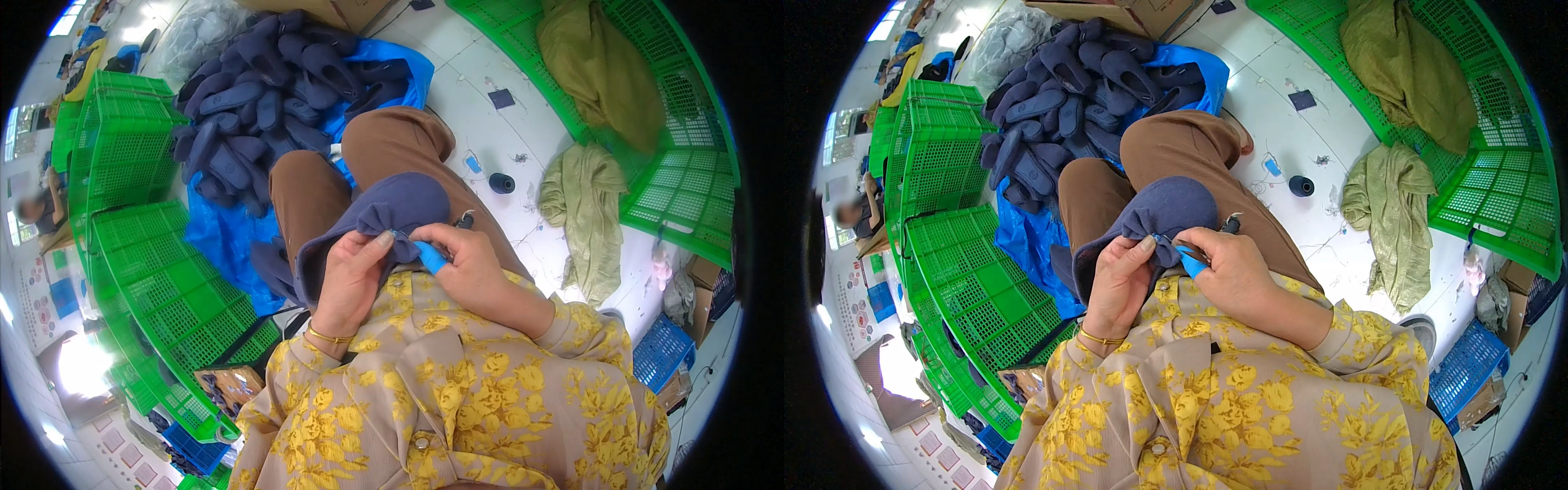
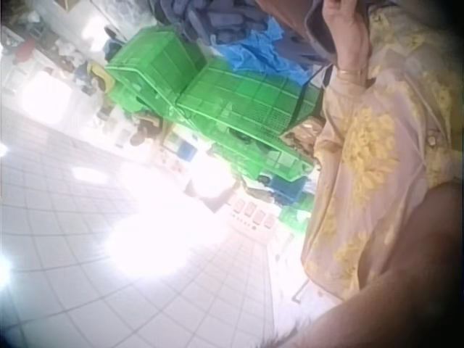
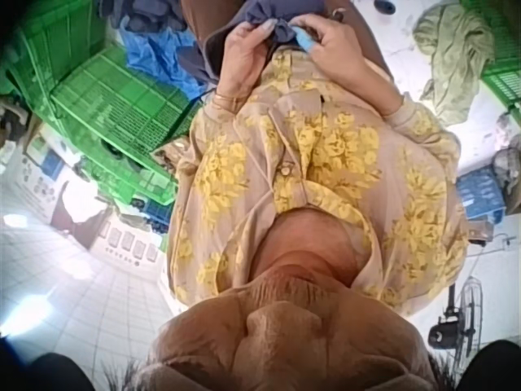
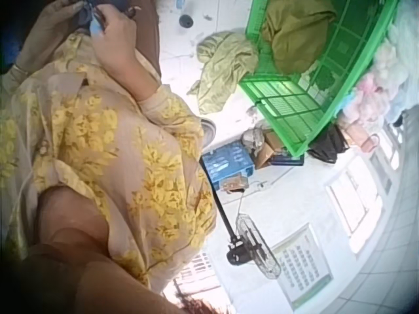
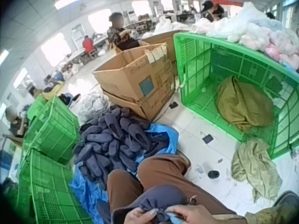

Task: The person sits on the floor and uses a blue-handled tool to stitch the upper part of a dark blue slipper. They repeatedly pick up slippers from a nearby pile, work on them, and place them back down.

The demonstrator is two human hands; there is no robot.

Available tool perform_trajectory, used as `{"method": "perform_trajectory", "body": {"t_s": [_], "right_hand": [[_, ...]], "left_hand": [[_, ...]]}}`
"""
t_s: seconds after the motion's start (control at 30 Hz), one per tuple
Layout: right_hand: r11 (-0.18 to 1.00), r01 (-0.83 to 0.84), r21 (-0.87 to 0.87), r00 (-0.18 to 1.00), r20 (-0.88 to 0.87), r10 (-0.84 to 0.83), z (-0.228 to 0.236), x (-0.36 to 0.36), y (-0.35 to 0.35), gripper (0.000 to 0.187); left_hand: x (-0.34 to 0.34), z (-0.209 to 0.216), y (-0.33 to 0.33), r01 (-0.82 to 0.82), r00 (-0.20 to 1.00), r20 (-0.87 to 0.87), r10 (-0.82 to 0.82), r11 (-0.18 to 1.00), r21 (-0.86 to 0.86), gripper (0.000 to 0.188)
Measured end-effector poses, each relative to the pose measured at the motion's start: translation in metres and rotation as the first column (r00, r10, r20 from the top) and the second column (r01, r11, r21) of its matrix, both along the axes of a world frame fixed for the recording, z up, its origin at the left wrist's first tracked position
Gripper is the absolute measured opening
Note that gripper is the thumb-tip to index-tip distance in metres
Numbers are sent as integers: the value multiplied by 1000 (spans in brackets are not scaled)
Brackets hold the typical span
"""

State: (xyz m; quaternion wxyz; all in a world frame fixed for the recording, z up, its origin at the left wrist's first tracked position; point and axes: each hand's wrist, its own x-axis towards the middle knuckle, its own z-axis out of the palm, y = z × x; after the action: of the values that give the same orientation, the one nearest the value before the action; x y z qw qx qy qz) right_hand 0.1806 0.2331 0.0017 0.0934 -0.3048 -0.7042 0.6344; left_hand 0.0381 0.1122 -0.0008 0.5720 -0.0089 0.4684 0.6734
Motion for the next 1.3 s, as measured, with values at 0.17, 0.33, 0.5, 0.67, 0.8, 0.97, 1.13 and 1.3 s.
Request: {"method": "perform_trajectory", "body": {"t_s": [0.17, 0.33, 0.5, 0.67, 0.8, 0.97, 1.13, 1.3], "right_hand": [[998, -26, 53, 1000, -5, 27, -4, -4, -1, 32], [984, -53, 171, 998, -30, 59, -7, -8, -3, 36], [967, -28, 252, 994, -92, 53, -16, -11, -7, 41], [958, -73, 279, 995, -47, 90, -9, -8, -4, 42], [931, -80, 356, 994, -44, 102, -9, -6, -6, 40], [956, -69, 286, 995, -49, 87, -11, -9, -8, 38], [1000, 8, 21, 1000, -23, -7, -9, -12, -13, 30], [971, 82, -225, 995, -44, -95, 8, -17, -11, 25]], "left_hand": [[3, 1, 2, 3, 1000, -19, -4, 1000, -7, 23], [1, -3, -2, -2, 999, 41, 0, 999, 49, 24], [-2, -11, -8, -8, 993, 118, -7, 993, 120, 23], [-1, -7, -8, -29, 991, 131, 12, 991, 132, 22], [-2, -13, -11, -25, 988, 157, 7, 993, 115, 22], [-2, -11, -9, -38, 986, 166, 19, 993, 111, 21], [-2, -13, -10, 1, 992, 128, -19, 990, 138, 21], [0, 2, -1, 62, 994, 90, -68, 995, 72, 20]]}}
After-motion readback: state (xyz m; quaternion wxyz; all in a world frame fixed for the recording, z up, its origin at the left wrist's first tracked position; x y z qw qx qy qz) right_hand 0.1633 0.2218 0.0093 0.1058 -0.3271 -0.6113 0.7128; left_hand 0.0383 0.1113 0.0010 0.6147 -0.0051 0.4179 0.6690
